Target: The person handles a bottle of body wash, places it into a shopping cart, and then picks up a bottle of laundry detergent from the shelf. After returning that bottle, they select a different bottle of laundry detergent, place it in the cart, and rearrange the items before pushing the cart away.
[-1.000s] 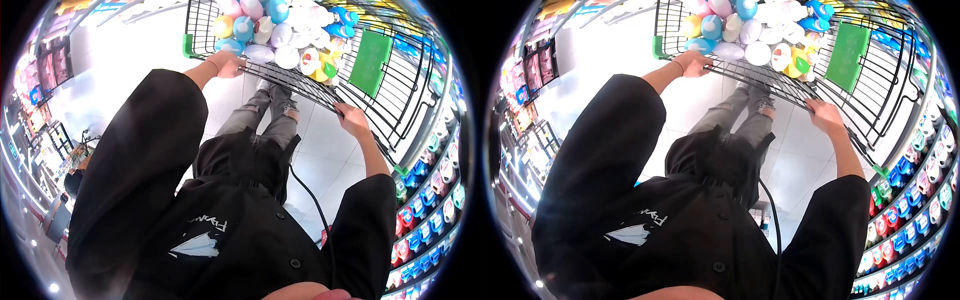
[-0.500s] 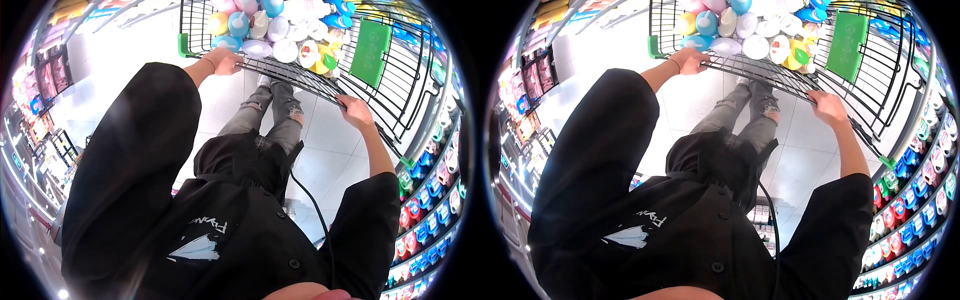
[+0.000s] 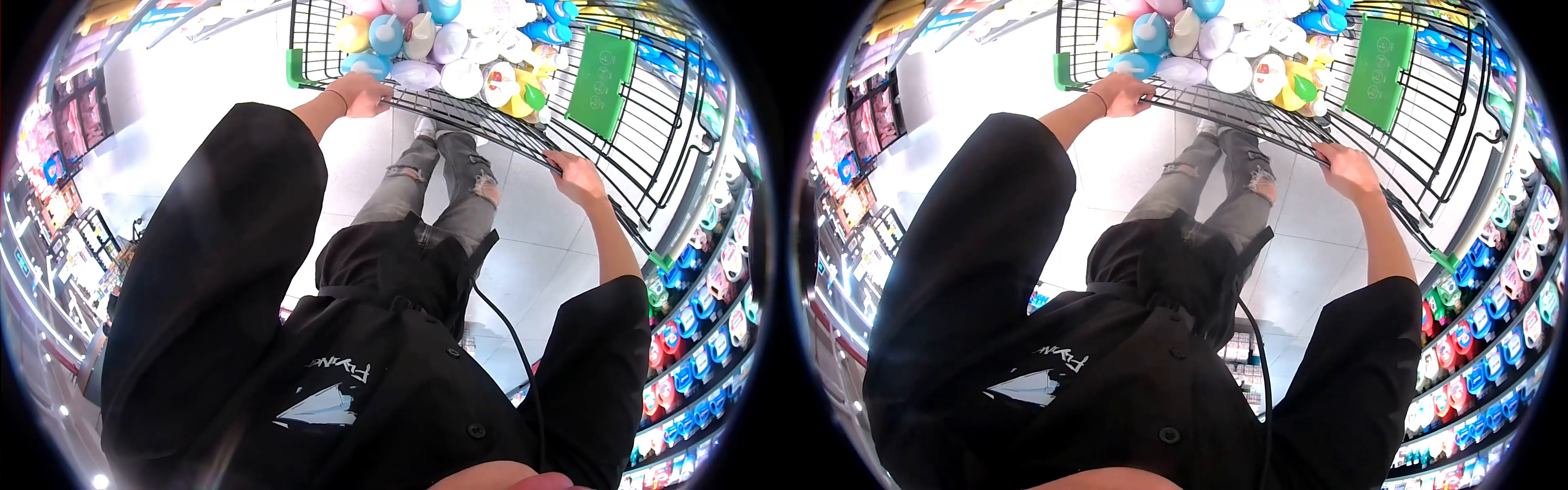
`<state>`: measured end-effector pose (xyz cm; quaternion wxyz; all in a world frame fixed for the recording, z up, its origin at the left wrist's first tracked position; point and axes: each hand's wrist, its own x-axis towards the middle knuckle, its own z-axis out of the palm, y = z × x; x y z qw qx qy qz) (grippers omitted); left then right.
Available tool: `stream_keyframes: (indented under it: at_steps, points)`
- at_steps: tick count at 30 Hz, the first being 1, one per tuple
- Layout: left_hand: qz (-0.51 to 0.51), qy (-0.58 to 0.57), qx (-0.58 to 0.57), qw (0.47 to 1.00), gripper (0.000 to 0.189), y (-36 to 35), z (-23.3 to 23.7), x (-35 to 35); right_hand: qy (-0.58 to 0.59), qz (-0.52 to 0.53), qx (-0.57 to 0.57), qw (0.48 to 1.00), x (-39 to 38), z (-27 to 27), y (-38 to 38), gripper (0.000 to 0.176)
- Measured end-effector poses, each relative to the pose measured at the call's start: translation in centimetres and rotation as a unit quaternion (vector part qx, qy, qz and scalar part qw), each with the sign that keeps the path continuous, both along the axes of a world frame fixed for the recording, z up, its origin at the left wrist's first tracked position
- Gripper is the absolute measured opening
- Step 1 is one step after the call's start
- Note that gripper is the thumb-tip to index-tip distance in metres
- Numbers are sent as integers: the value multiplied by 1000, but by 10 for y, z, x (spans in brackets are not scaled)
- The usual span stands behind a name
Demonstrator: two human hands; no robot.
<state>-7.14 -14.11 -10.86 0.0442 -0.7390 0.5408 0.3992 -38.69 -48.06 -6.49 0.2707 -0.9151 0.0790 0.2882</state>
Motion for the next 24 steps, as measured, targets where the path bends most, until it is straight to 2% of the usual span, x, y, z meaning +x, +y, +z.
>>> stream_keyframes:
  at_steps: [3,10,13,24]
  points:
    - [7,0,5,1000,14,-2,3,-1,-32,12,-10,999,-2,-1,0,29]
    - [-5,-4,1,1000,16,0,0,-2,11,11,-8,1000,2,5,0,30]
    - [-4,-6,5,1000,17,-1,4,-3,-18,19,-9,1000,-1,2,-2,31]
    - [-12,-27,-4,1000,16,5,-4,-8,-10,10,-4,1000,-2,2,-2,29]
